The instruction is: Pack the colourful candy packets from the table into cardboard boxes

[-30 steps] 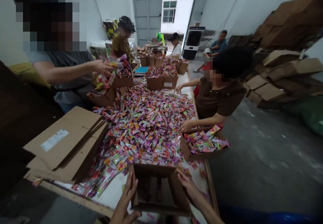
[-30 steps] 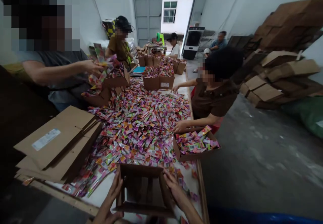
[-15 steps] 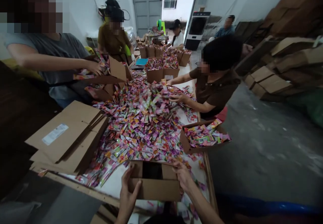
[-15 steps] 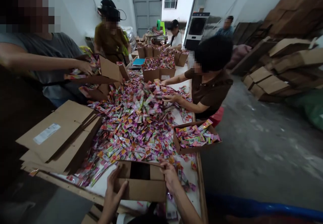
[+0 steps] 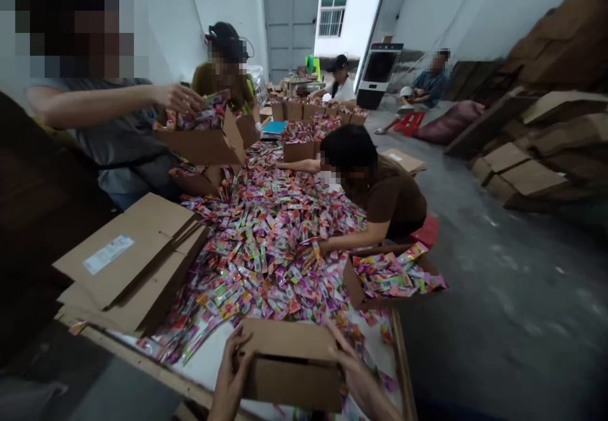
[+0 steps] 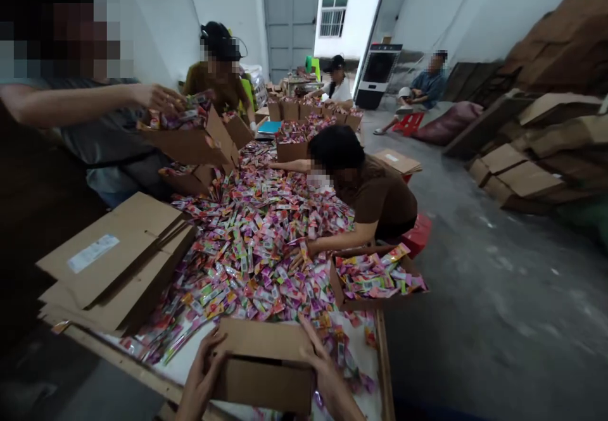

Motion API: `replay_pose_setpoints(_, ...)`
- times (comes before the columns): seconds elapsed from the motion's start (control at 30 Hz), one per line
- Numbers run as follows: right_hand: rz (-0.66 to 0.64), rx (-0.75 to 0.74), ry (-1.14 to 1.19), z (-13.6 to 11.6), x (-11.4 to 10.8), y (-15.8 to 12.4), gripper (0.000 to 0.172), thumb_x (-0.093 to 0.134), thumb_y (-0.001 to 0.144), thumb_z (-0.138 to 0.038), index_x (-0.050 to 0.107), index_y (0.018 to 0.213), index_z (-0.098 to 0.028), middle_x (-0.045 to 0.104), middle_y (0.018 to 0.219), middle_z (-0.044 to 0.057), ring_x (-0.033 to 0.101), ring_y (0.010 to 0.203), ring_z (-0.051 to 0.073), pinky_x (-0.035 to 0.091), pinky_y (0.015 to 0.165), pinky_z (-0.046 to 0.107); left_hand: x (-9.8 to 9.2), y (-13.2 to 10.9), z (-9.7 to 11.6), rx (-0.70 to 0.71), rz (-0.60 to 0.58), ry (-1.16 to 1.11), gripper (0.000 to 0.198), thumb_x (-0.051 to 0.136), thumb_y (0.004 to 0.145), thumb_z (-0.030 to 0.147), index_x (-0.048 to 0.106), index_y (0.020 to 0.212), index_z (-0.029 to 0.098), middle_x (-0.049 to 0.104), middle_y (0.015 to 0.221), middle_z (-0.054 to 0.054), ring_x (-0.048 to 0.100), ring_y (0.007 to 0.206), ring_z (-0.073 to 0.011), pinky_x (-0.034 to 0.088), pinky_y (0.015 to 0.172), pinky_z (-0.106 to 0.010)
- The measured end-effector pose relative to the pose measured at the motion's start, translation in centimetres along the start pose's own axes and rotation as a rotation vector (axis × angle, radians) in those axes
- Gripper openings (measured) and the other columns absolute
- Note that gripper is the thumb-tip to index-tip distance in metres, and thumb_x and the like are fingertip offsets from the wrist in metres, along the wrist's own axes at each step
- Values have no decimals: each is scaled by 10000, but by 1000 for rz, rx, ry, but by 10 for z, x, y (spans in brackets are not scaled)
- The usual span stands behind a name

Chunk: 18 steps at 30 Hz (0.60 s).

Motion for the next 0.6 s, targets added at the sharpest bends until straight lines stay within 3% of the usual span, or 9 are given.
replay_pose_setpoints(0.1,68,-19,-159,11,1,3,827,769,612,-558,525,1360,-301,545,1387,93,415,1371,275,286,1157,427,3,10,-3,-43,-109,-14,655,612,773,630,503,1261,208,478,1431,-158,412,1376,-326,327,1157,-495)
replay_pose_setpoints(0.2,108,-27,-234,26,-1,13,904,741,607,-563,425,1399,-262,555,1348,128,515,1270,294,379,1093,449,9,20,-11,-93,-242,-47,792,600,772,627,347,1382,189,445,1451,-181,435,1359,-306,362,1133,-454)
replay_pose_setpoints(0.27,165,-64,-358,33,-5,22,829,718,592,-505,456,1325,-219,596,1257,147,569,1178,320,417,1050,480,13,25,-14,-104,-271,-15,791,615,757,592,340,1365,169,470,1420,-193,462,1334,-309,382,1112,-446)
replay_pose_setpoints(0.43,495,-231,-799,29,-12,33,519,608,642,-378,523,1116,-183,615,1137,170,550,1142,366,405,1033,517,19,29,-5,-125,-127,391,554,536,824,315,365,1332,173,543,1345,-171,527,1266,-317,416,1037,-461)
replay_pose_setpoints(0.5,477,-268,-840,27,-11,34,490,607,661,-363,521,1113,-195,612,1145,153,552,1135,347,416,1028,499,22,29,-1,-129,-132,472,534,503,840,277,359,1341,159,554,1330,-186,544,1236,-337,424,1006,-483)
replay_pose_setpoints(0.6,344,-266,-726,28,-15,29,512,629,696,-420,501,1140,-200,606,1164,139,564,1132,313,424,1035,488,20,29,1,-96,-160,340,529,523,834,324,377,1311,149,534,1342,-193,522,1257,-324,404,1045,-483)
Point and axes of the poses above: each hand's wrist, its own y-axis towards the middle knuckle, its own x-axis out of the palm, z = x × y, the point moved 6 cm from there along y, towards the middle knuckle
